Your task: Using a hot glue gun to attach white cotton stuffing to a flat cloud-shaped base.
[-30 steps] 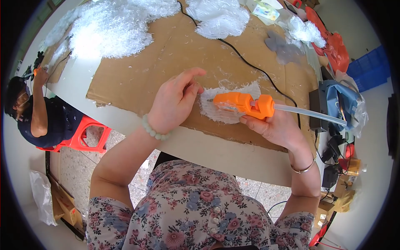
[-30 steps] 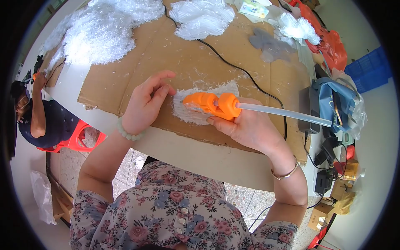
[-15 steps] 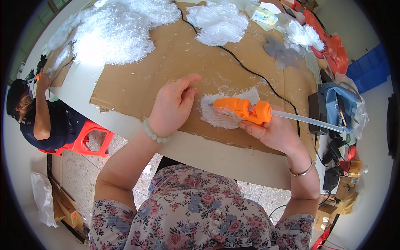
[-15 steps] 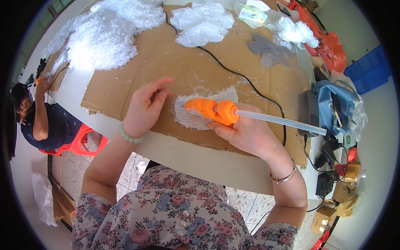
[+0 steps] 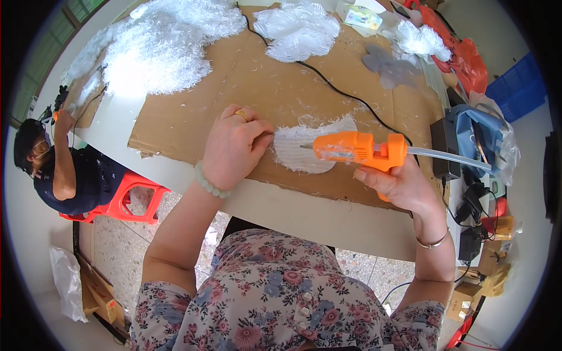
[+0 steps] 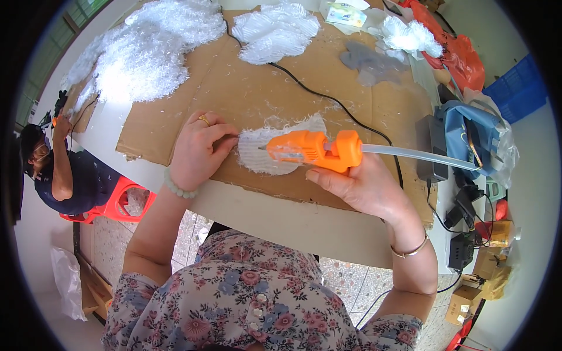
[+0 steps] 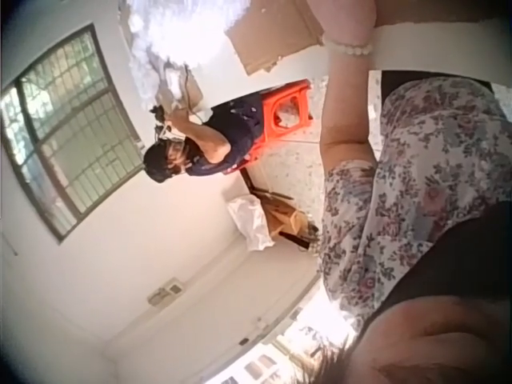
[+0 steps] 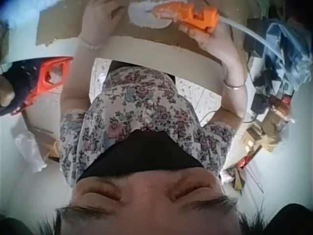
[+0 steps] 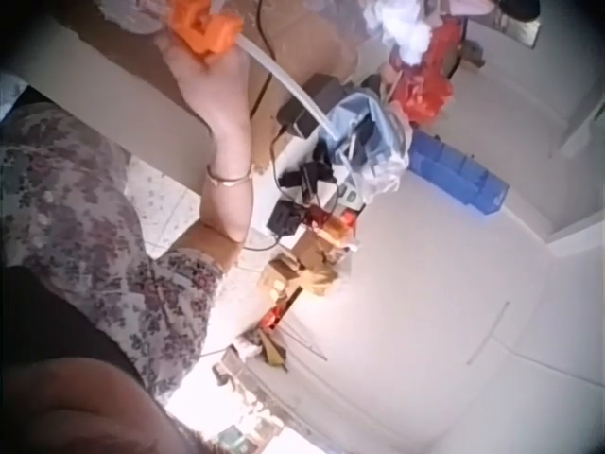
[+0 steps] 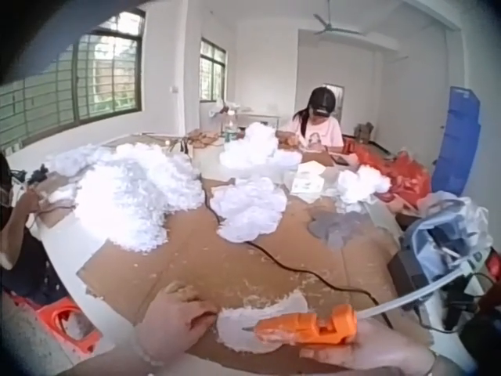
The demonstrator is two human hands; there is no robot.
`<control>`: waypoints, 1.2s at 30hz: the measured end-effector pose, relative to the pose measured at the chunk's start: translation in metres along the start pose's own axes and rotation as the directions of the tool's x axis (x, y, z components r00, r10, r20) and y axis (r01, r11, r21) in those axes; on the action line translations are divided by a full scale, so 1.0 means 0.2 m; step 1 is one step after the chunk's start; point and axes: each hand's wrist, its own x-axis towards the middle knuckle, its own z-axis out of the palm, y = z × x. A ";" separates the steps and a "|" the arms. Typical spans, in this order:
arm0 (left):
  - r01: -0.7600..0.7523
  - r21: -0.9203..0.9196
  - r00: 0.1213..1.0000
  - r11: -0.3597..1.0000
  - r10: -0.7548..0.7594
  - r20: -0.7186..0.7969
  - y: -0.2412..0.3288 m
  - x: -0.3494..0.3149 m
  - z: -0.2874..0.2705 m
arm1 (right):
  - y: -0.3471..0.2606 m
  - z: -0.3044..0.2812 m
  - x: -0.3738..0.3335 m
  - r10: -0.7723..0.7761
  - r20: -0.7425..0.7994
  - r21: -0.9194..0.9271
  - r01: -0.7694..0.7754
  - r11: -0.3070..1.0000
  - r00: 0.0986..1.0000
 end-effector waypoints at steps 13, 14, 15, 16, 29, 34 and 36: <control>0.044 -0.271 0.993 0.961 -0.012 0.118 0.00 0.06 0.06 | 0.20 -0.04 0.02 -0.132 -0.207 0.428 0.211 0.879 0.969; 0.040 -0.268 0.992 0.962 -0.007 0.123 0.02 0.08 0.05 | 0.21 -0.05 0.02 -0.132 -0.211 0.433 0.213 0.876 0.969; 0.252 -0.422 0.961 0.871 -0.172 0.219 0.04 0.10 0.03 | 0.23 -0.05 0.02 -0.140 -0.216 0.439 0.224 0.870 0.966; 0.451 -0.535 0.889 0.715 -0.308 0.338 0.06 0.12 0.01 | 0.24 -0.06 0.02 -0.149 -0.221 0.445 0.236 0.864 0.964; -0.017 -0.090 0.993 0.996 0.027 0.116 0.15 0.01 0.00 | 0.22 -0.08 -0.01 -0.193 -0.212 0.487 0.275 0.829 0.958; -0.166 -0.006 0.978 0.986 0.165 0.123 0.17 0.06 0.06 | 0.22 -0.07 -0.01 -0.271 -0.226 0.521 0.351 0.778 0.936; -0.198 0.011 0.967 0.980 0.194 0.164 0.16 0.10 0.05 | 0.21 -0.07 -0.01 -0.257 -0.223 0.521 0.337 0.784 0.940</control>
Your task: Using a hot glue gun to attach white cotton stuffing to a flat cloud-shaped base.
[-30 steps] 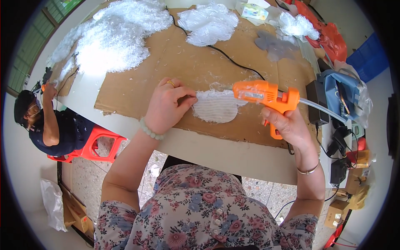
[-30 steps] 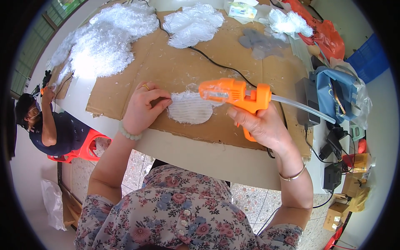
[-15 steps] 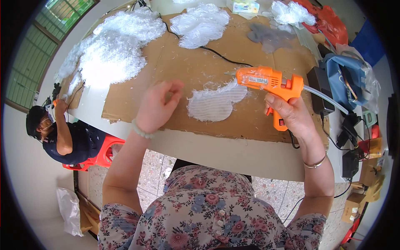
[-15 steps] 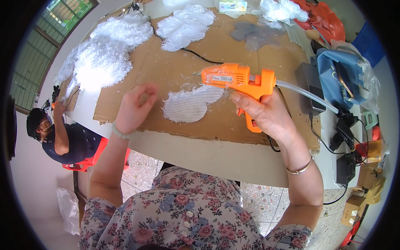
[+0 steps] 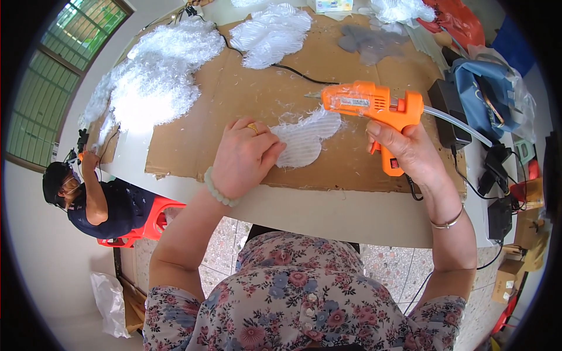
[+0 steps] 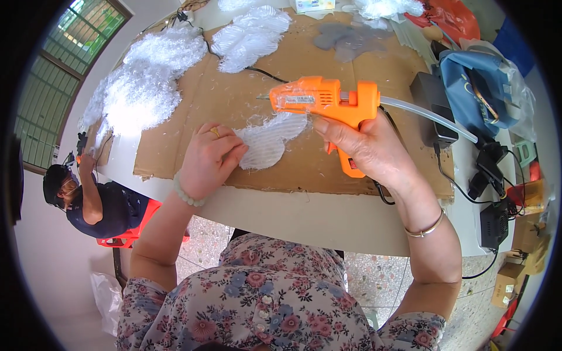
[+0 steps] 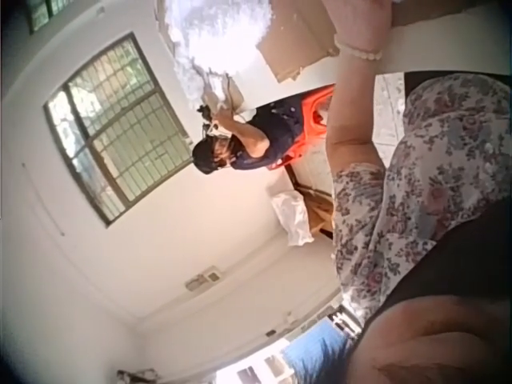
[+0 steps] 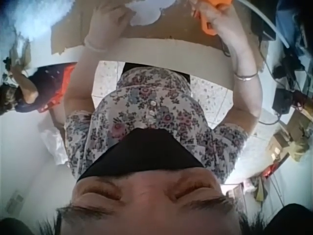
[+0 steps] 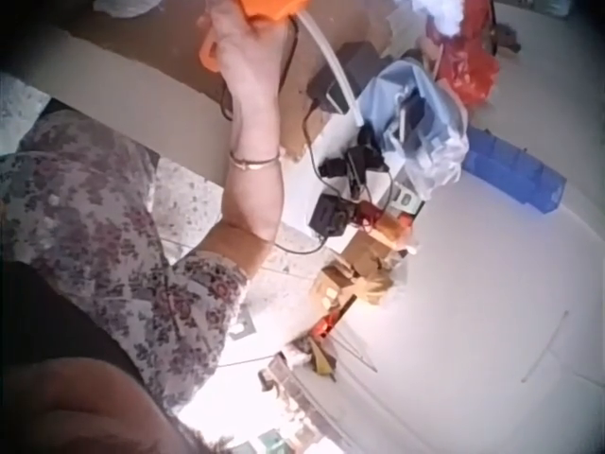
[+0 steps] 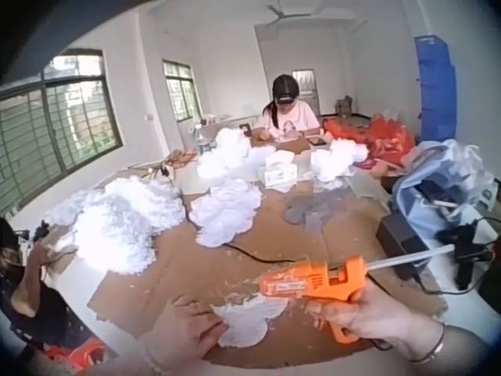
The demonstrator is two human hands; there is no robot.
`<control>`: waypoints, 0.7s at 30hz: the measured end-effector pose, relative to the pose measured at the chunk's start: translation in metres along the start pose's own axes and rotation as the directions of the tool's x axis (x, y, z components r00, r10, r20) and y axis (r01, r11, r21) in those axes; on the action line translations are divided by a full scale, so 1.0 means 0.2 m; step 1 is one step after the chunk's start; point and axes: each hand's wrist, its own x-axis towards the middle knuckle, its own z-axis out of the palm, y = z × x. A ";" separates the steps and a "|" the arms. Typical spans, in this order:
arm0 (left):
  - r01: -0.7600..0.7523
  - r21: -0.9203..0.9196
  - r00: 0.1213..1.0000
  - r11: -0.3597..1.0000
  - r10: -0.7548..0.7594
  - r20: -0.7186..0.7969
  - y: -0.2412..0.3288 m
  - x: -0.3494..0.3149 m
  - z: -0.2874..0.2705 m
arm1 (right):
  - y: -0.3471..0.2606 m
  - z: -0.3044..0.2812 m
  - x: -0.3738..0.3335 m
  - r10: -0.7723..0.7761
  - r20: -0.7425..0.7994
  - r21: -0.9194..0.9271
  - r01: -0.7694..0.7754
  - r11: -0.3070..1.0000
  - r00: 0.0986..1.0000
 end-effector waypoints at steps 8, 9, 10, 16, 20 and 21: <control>0.339 -0.374 0.915 0.863 -0.395 -0.083 -0.06 0.04 -0.05 | 0.01 -0.02 -0.01 -0.020 -0.023 0.012 0.021 1.000 1.000; 0.258 -0.291 0.948 0.921 -0.299 -0.107 -0.07 0.03 -0.04 | 0.01 -0.02 0.00 -0.017 -0.028 0.005 0.017 1.000 0.999; 0.171 -0.206 0.972 0.963 -0.199 -0.122 -0.08 0.03 -0.03 | 0.02 -0.02 0.00 -0.013 -0.032 -0.001 0.013 1.000 0.999; 0.131 -0.221 0.989 0.967 -0.112 0.097 -0.05 0.02 -0.01 | 0.00 -0.02 0.00 -0.014 -0.002 0.046 0.014 0.999 1.000; 0.272 -0.380 0.961 0.884 -0.269 0.061 0.00 0.04 -0.08 | 0.03 -0.03 0.00 0.003 -0.063 0.042 -0.001 0.999 0.998; 0.189 -0.333 0.980 0.924 -0.200 0.000 0.00 0.02 -0.10 | 0.04 -0.04 0.00 0.014 -0.066 0.044 -0.011 0.999 0.998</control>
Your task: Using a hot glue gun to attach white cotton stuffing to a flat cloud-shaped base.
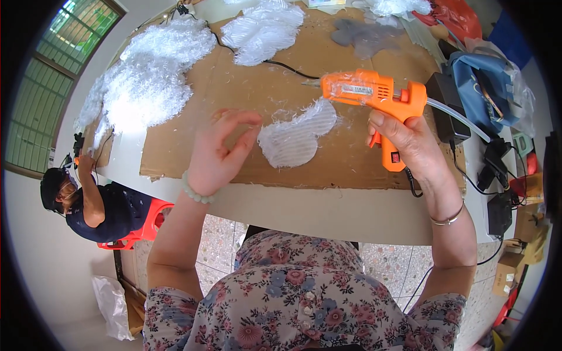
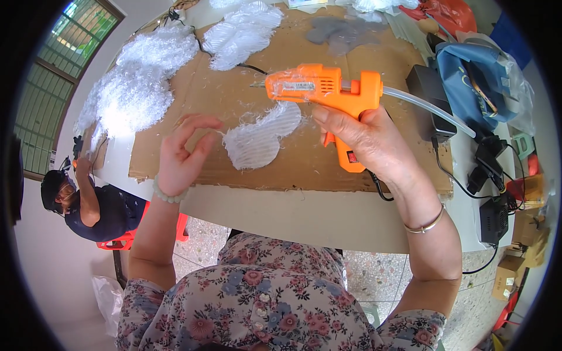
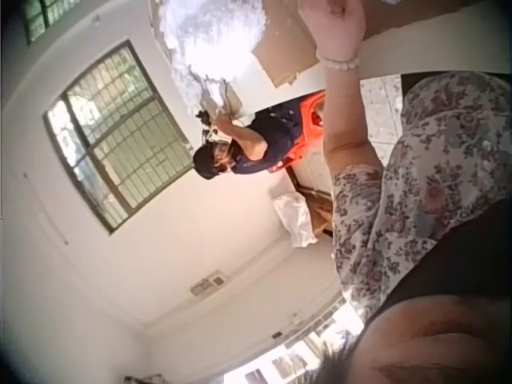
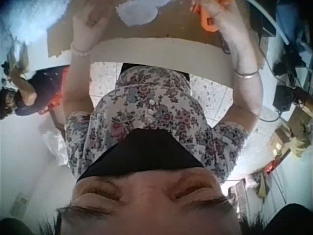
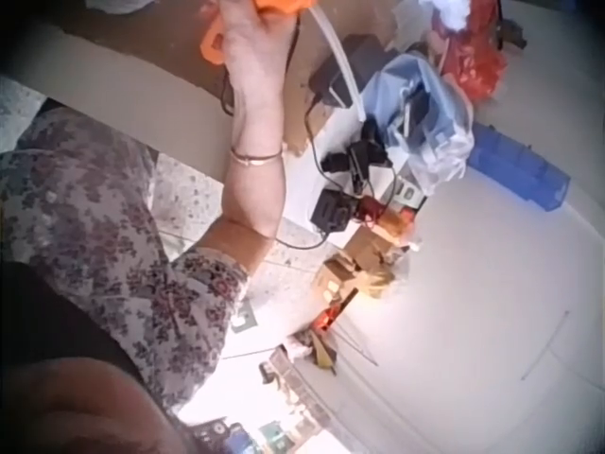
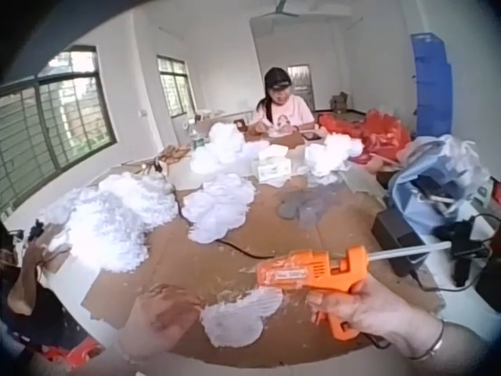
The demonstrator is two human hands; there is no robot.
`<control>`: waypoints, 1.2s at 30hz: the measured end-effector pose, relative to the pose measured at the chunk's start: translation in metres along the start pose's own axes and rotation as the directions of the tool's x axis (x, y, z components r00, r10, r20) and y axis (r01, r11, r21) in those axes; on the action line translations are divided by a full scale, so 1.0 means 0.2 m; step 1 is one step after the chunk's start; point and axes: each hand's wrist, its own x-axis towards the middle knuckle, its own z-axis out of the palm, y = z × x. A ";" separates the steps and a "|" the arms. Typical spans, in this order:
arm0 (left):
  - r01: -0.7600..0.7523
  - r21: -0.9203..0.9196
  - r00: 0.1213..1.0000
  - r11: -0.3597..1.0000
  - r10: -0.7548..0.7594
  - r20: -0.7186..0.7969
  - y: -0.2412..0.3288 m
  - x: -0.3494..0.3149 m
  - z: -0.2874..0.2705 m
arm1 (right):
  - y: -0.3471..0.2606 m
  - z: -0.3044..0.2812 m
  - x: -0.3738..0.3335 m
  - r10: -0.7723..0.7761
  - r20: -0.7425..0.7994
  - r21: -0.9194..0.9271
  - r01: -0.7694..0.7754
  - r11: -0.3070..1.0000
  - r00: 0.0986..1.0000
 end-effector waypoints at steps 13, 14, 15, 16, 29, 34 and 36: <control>-0.334 0.185 0.940 0.924 0.314 0.133 -0.01 -0.09 0.10 | 0.00 0.01 0.01 0.026 0.031 -0.005 -0.026 1.000 0.999; -0.335 0.184 0.940 0.924 0.314 0.133 -0.01 -0.09 0.10 | 0.00 0.01 0.01 0.026 0.031 -0.005 -0.026 1.000 0.999; -0.208 0.120 0.975 0.971 0.195 0.110 -0.01 -0.08 0.11 | 0.00 0.01 0.01 0.021 0.032 -0.006 -0.020 1.000 0.999; -0.077 0.054 0.993 0.996 0.072 0.096 -0.01 -0.08 0.12 | 0.00 0.01 0.01 0.015 0.034 -0.007 -0.015 1.000 0.999; -0.137 0.218 0.982 0.966 0.162 -0.100 0.02 -0.04 0.09 | -0.02 0.02 0.00 0.033 0.005 0.022 -0.033 0.999 0.999; -0.451 0.334 0.892 0.828 0.427 0.146 0.09 -0.08 0.11 | -0.03 0.03 0.00 0.034 0.027 0.022 -0.035 0.999 0.999; -0.504 0.374 0.863 0.778 0.466 0.194 0.08 -0.09 0.12 | -0.02 0.02 0.00 0.036 0.026 0.020 -0.037 0.999 0.999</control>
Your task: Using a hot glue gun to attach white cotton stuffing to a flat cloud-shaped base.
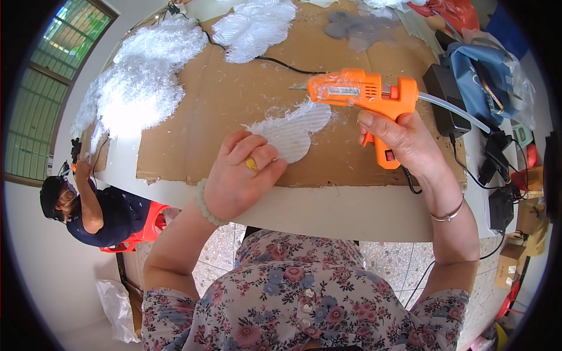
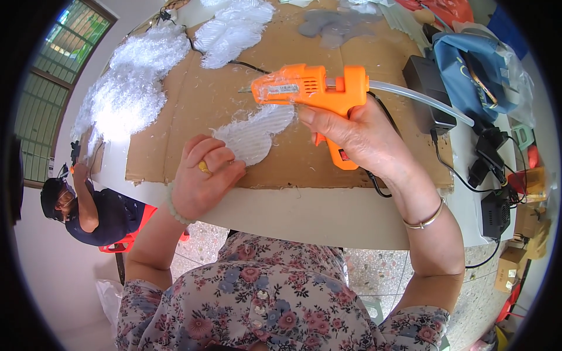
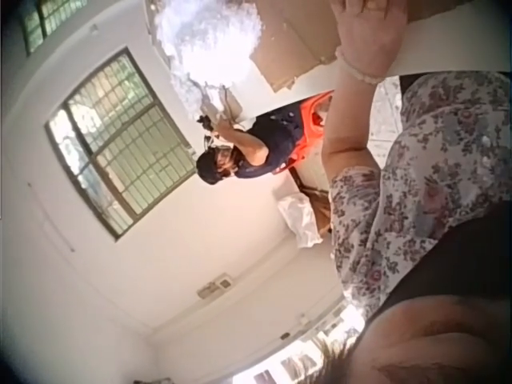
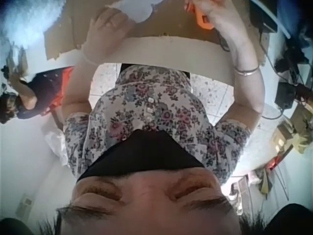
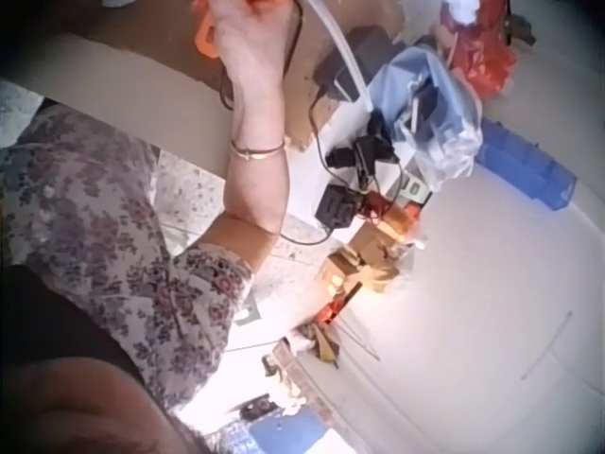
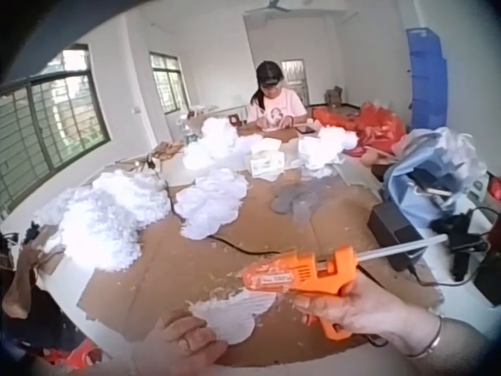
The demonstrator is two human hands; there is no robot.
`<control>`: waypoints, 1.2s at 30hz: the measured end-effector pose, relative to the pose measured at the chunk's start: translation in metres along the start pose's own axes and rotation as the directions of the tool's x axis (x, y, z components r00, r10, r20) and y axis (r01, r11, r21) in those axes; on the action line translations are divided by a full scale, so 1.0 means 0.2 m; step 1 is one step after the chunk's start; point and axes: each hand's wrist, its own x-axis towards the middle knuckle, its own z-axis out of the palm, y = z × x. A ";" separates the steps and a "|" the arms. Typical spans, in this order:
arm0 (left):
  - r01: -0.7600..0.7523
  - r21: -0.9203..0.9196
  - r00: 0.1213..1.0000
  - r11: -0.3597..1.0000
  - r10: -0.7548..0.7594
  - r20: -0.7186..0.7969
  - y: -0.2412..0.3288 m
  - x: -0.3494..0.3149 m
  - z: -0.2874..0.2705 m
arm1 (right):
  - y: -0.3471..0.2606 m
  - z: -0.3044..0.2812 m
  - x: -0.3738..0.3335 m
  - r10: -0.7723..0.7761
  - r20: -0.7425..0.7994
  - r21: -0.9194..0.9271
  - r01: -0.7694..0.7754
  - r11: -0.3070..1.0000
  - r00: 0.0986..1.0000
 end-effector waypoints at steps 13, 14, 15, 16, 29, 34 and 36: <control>0.457 -0.454 0.884 0.765 -0.446 0.138 -0.07 0.04 0.09 | -0.01 0.00 0.00 0.049 0.033 -0.086 -0.046 0.995 0.998; 0.456 -0.454 0.885 0.766 -0.445 0.138 -0.08 0.03 0.10 | -0.01 0.00 0.00 0.048 0.031 -0.086 -0.045 0.995 0.998; 0.484 -0.452 0.870 0.749 -0.467 0.157 -0.08 0.02 0.11 | -0.01 0.00 0.00 0.046 0.035 -0.084 -0.043 0.996 0.998; 0.512 -0.450 0.854 0.732 -0.490 0.175 -0.08 0.01 0.11 | -0.01 0.00 0.00 0.044 0.038 -0.082 -0.041 0.996 0.998; 0.250 -0.160 0.965 0.955 -0.260 -0.044 0.02 0.12 0.03 | 0.00 -0.01 0.00 0.040 0.046 -0.088 -0.036 0.995 0.998; 0.202 -0.104 0.979 0.974 -0.199 0.035 -0.01 0.09 0.08 | 0.00 -0.01 0.00 0.035 0.053 -0.085 -0.031 0.996 0.998; 0.263 -0.195 0.965 0.945 -0.260 0.039 -0.05 0.08 0.10 | 0.00 0.00 0.00 0.028 0.059 -0.077 -0.024 0.997 0.998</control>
